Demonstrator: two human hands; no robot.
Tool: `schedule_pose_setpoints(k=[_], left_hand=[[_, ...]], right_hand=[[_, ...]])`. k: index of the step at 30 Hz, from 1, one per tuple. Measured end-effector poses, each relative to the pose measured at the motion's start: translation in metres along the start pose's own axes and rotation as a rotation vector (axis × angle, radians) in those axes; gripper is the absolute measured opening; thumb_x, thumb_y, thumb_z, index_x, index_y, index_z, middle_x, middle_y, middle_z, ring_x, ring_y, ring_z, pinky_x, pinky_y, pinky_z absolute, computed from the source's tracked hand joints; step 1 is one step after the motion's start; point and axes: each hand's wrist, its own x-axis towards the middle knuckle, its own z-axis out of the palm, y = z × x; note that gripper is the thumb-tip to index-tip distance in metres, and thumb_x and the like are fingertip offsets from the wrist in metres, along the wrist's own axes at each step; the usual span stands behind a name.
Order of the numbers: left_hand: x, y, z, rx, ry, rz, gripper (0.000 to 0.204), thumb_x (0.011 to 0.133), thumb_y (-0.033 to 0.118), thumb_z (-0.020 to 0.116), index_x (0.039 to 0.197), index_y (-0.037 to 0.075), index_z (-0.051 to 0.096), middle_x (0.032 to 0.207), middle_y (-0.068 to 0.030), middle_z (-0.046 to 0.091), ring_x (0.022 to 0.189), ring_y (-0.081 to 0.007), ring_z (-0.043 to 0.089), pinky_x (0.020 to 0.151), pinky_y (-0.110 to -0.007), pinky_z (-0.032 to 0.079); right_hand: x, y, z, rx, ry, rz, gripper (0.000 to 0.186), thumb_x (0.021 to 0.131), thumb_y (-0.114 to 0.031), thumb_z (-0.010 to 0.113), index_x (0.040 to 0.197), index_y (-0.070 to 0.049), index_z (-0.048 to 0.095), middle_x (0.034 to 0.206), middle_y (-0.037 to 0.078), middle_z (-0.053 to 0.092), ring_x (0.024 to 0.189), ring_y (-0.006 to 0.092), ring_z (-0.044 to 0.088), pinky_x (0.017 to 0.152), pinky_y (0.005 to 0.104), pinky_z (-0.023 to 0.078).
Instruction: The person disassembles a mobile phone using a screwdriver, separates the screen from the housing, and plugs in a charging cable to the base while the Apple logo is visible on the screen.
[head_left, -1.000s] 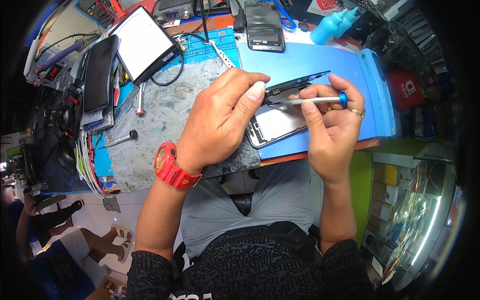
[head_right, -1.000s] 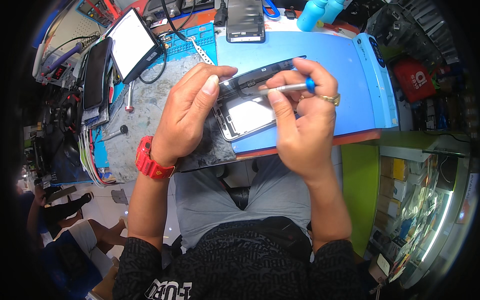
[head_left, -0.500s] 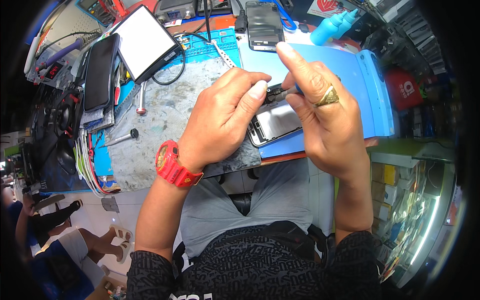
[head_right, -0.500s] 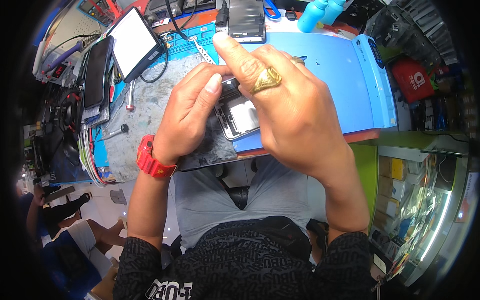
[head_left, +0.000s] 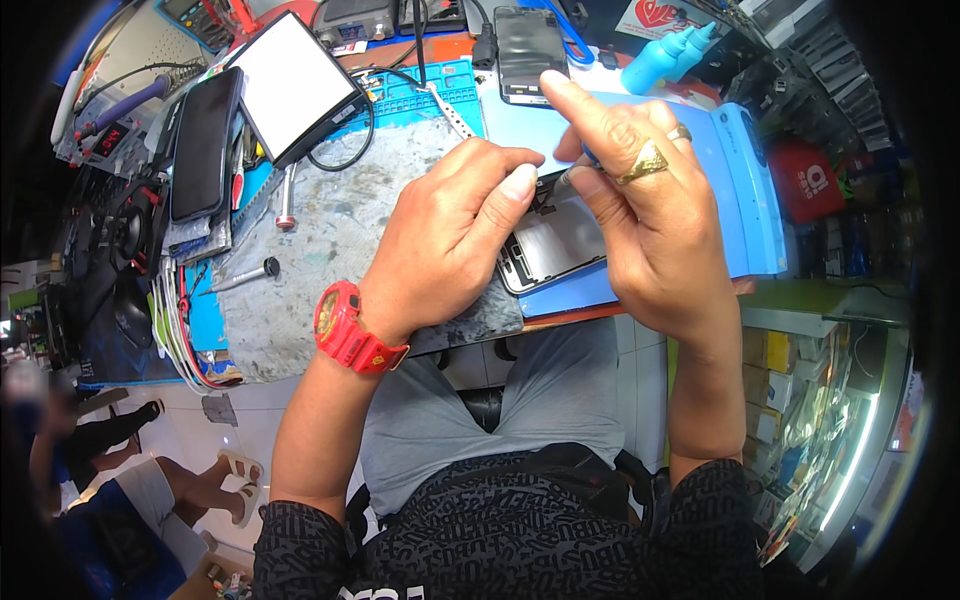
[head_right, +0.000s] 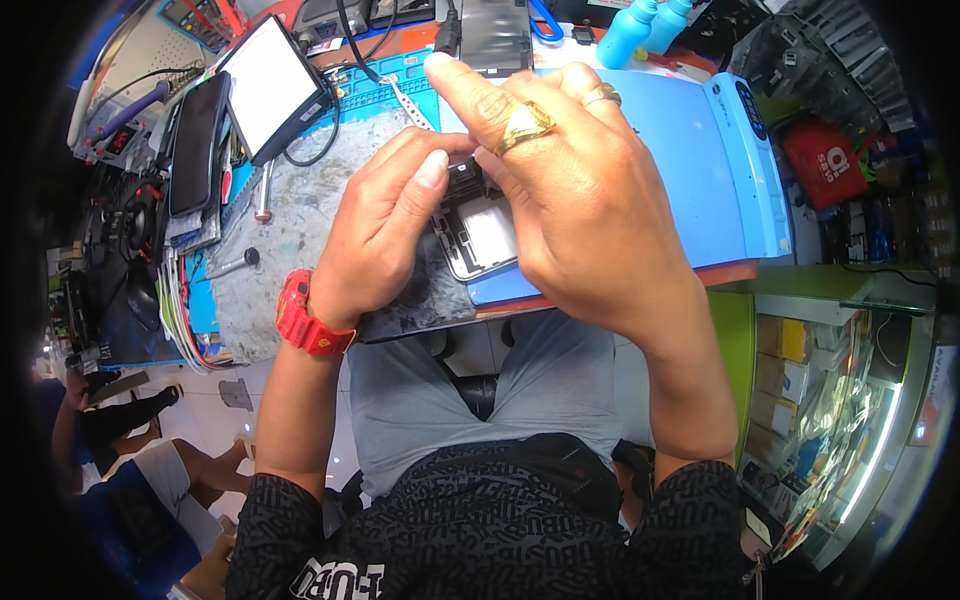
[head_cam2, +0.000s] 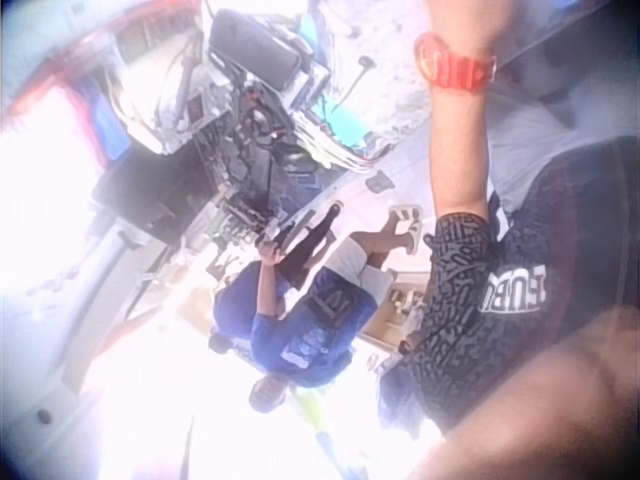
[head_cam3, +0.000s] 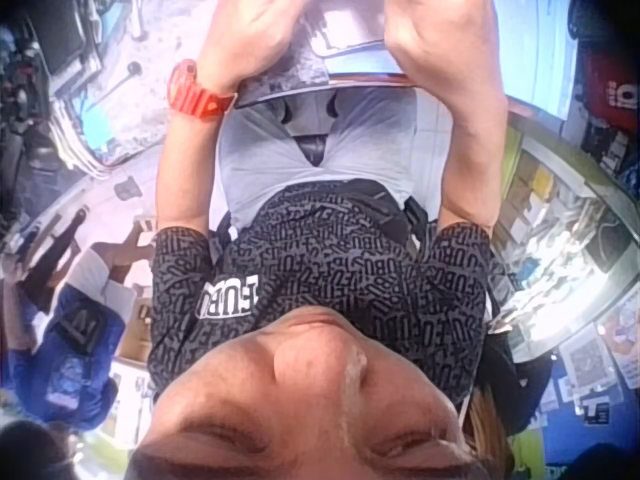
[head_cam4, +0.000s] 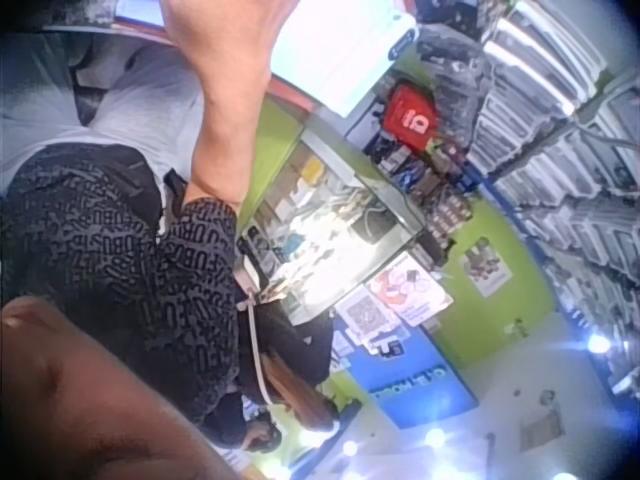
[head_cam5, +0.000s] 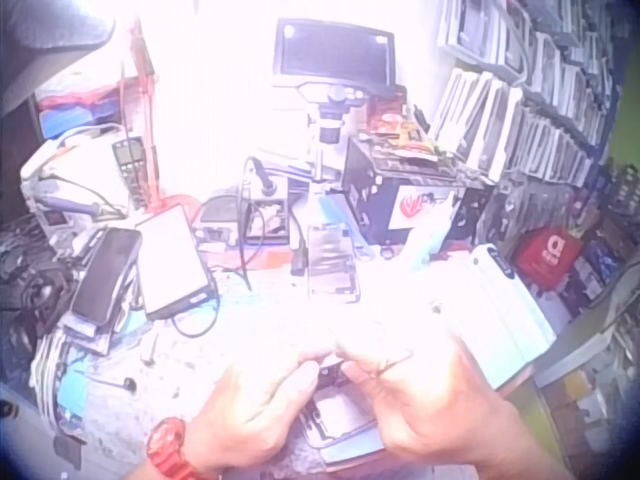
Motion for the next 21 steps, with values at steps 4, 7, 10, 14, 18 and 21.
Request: schedule_pose_setpoints(k=[4,7,10,14,18,21], left_hand=[[-0.0004,-0.0007,0.0009,-0.007,-0.003,-0.008,0.036,0.114,0.027,0.055,0.124,-0.002,0.073,0.100,-0.0172,0.069,0.090,-0.0339,0.070,0.082,-0.043,0.055],[-0.0004,0.0003,0.0011,-0.001,0.004,-0.009,0.036,0.114,0.028,0.055,0.124,-0.002,0.072,0.100,-0.0172,0.068,0.090,-0.0339,0.070,0.082,-0.043,0.055],[-0.0008,-0.0008,0.0001,0.003,-0.002,-0.005,0.036,0.114,0.028,0.054,0.124,-0.002,0.072,0.100,-0.0173,0.068,0.090,-0.0339,0.070,0.082,-0.043,0.055],[0.0000,0.0010,0.0005,-0.003,-0.002,-0.013,0.037,0.114,0.028,0.054,0.124,-0.002,0.072,0.100,-0.0173,0.068,0.090,-0.0339,0.070,0.082,-0.043,0.055],[-0.0001,0.0012,0.0005,0.004,0.003,-0.006,0.037,0.114,0.028,0.053,0.124,-0.002,0.072,0.100,-0.0174,0.068,0.090,-0.0343,0.070,0.082,-0.043,0.055],[-0.0005,0.0003,0.0010,0.006,0.011,0.004,0.037,0.114,0.028,0.053,0.123,-0.002,0.072,0.100,-0.0175,0.069,0.090,-0.0347,0.070,0.082,-0.043,0.055]], right_hand=[[0.0008,0.0036,-0.0015,-0.058,-0.013,-0.024,0.057,0.090,0.006,0.075,0.146,-0.007,0.070,0.094,0.007,0.069,0.092,0.0255,0.059,0.091,0.0378,0.048],[0.0015,0.0035,-0.0004,-0.013,-0.007,-0.030,0.058,0.091,0.006,0.074,0.147,-0.008,0.070,0.095,0.007,0.069,0.092,0.0260,0.058,0.091,0.0383,0.048],[0.0020,0.0051,0.0005,-0.029,-0.011,-0.041,0.059,0.091,0.007,0.073,0.148,-0.008,0.069,0.096,0.007,0.069,0.092,0.0268,0.058,0.091,0.0391,0.048],[0.0038,0.0026,-0.0003,-0.011,-0.032,-0.032,0.062,0.090,0.008,0.072,0.149,-0.008,0.067,0.096,0.007,0.069,0.093,0.0274,0.058,0.093,0.0403,0.048],[0.0031,0.0031,-0.0008,0.007,-0.036,-0.042,0.065,0.087,0.009,0.072,0.149,-0.008,0.067,0.095,0.008,0.069,0.094,0.0276,0.059,0.094,0.0407,0.048],[0.0035,0.0029,0.0004,0.016,-0.035,-0.045,0.065,0.086,0.010,0.073,0.149,-0.008,0.068,0.094,0.008,0.068,0.093,0.0276,0.059,0.093,0.0410,0.048]])
